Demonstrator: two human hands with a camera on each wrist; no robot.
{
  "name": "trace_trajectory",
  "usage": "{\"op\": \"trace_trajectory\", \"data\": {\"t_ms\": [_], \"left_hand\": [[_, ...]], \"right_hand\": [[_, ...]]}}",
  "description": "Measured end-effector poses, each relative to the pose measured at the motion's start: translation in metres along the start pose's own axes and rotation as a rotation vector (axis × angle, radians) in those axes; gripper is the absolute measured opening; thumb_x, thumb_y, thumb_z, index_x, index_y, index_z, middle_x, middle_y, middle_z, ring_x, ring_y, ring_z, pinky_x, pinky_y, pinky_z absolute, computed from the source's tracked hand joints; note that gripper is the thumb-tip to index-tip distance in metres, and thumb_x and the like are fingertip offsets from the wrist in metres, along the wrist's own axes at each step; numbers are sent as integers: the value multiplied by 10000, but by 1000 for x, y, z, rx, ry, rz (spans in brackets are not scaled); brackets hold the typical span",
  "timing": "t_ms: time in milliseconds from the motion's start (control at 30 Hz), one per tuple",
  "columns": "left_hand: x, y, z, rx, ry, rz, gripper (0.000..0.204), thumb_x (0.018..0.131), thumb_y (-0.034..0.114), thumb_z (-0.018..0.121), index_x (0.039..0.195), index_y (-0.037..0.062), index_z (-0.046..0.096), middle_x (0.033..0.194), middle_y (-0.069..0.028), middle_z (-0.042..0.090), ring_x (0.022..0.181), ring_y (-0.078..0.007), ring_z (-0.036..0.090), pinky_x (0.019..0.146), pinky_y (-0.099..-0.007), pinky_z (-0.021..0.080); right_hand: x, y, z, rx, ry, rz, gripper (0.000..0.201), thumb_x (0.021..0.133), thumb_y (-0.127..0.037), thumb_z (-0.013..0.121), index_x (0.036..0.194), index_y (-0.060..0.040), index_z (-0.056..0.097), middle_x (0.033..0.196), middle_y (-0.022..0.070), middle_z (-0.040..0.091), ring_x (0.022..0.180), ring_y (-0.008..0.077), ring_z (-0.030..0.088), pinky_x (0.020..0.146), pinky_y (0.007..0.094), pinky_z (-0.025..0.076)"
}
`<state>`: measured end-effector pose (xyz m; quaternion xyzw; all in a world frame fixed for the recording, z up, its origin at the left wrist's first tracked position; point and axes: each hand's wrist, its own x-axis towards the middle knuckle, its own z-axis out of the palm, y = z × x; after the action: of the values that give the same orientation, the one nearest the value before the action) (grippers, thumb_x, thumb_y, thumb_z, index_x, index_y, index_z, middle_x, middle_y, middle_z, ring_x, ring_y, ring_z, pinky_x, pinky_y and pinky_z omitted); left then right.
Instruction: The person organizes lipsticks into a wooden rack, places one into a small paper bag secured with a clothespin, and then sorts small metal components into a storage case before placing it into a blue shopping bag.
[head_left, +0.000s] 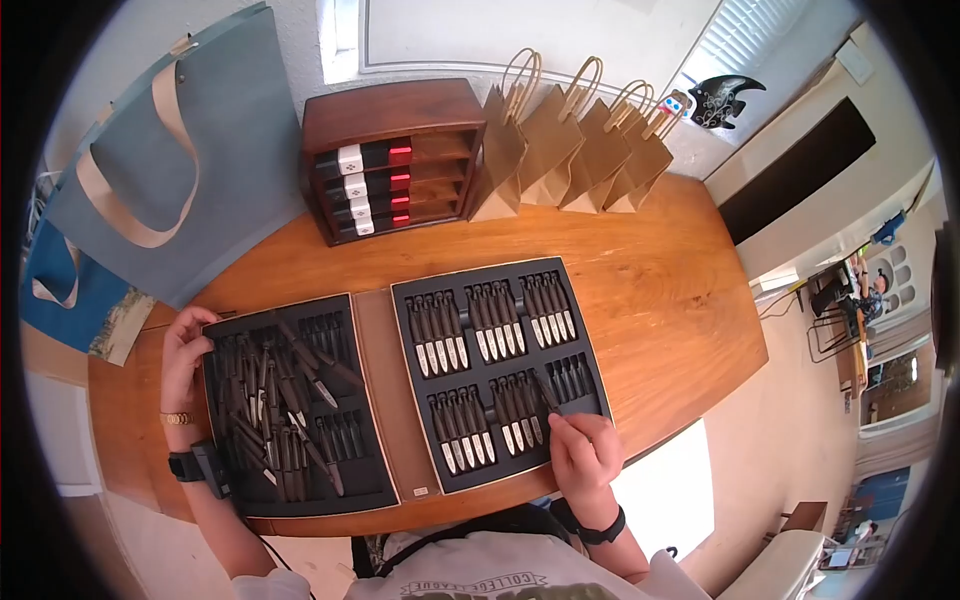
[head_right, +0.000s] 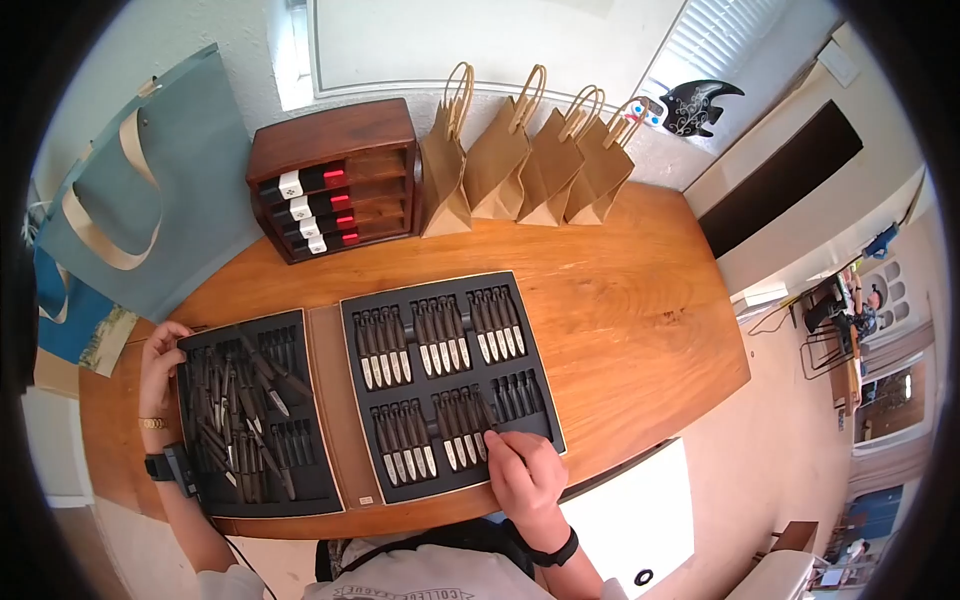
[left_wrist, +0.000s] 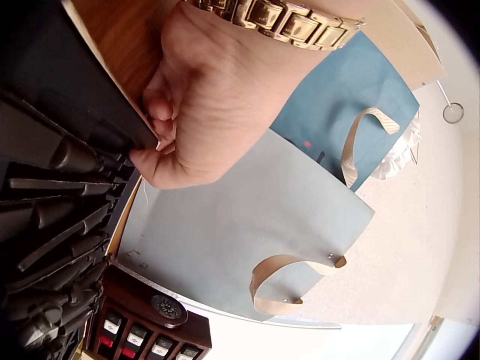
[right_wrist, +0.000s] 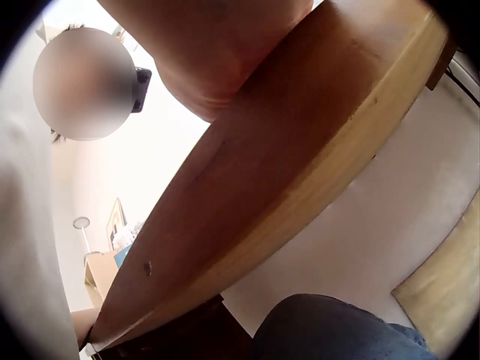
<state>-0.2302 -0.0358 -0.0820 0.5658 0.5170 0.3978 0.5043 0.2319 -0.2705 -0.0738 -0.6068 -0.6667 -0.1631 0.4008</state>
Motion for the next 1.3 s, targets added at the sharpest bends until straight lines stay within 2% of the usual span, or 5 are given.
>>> {"op": "trace_trajectory", "data": {"t_ms": [200, 367, 900, 1067, 1300], "left_hand": [[1, 0, -1, 32, 11, -26, 318, 733, -58, 499, 1008, 52, 614, 923, 52, 588, 706, -4, 469, 529, -173, 274], [-1, 3, 2, 38, 28, -10, 317, 732, -53, 501, 1010, 53, 613, 916, 54, 588, 700, -4, 465, 526, -177, 276], [1, -4, -2, 31, 15, -3, 316, 729, -46, 499, 1008, 50, 613, 907, 48, 585, 666, -7, 442, 525, -170, 282], [1, -2, -1, 30, 20, -13, 325, 731, -45, 500, 1021, 51, 610, 923, 51, 587, 700, -6, 472, 533, -165, 297], [0, -2, -2, 40, 23, 10, 325, 738, -44, 499, 1028, 49, 611, 952, 43, 587, 725, -8, 479, 541, -171, 297]], "right_hand": [[4, 4, 2, 62, -123, -29, 261, 672, 106, 737, 905, -3, 693, 903, 85, 649, 712, 231, 653, 586, 305, 526], [9, 4, -1, 148, -265, -15, 222, 679, 65, 719, 886, -12, 692, 978, 94, 678, 783, 243, 654, 678, 330, 538], [11, 15, -7, 122, -358, 41, 309, 731, 71, 682, 1028, -16, 686, 1061, 108, 697, 907, 278, 650, 796, 359, 542], [16, 21, -13, 281, -437, 161, 287, 766, 29, 705, 1050, 4, 675, 1087, 128, 688, 945, 310, 649, 829, 379, 537], [19, 7, -15, 243, -468, 348, 302, 769, -33, 747, 1059, 19, 681, 1134, 144, 652, 983, 326, 635, 840, 386, 535]]}}
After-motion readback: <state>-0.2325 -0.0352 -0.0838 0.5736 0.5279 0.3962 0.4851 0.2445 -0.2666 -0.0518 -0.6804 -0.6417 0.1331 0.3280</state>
